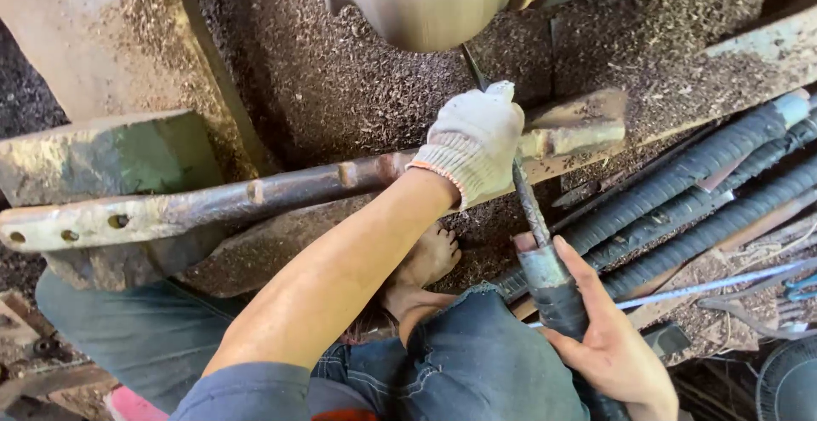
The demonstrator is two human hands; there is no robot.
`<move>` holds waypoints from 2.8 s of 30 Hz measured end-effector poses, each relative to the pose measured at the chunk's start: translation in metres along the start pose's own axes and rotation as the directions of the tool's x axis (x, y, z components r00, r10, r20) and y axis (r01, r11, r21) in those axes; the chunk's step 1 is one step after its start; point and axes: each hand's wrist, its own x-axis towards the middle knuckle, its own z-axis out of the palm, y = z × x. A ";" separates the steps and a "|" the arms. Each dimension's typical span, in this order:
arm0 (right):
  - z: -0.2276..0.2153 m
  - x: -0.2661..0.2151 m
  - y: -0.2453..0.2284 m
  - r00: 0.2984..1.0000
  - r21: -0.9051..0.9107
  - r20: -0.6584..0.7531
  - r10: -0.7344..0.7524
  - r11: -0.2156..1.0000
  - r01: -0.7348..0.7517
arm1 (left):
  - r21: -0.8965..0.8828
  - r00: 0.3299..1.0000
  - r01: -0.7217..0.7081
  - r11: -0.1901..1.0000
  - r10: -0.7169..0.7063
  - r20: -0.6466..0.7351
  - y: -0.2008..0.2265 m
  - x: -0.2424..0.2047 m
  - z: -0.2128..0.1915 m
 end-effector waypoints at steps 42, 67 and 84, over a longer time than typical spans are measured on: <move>0.018 -0.005 0.025 0.994 0.063 -0.104 -0.027 0.997 0.033 | 0.073 0.988 -0.150 0.986 0.152 -0.017 -0.005 0.001 -0.001; -0.106 0.010 0.056 0.954 0.000 0.300 -0.019 1.000 0.019 | 0.077 0.999 -0.002 0.997 0.006 -0.050 0.001 -0.003 0.006; -0.035 0.000 0.014 0.995 0.050 0.094 0.025 0.998 -0.030 | 0.038 1.000 -0.015 0.999 0.015 0.001 0.000 -0.004 -0.003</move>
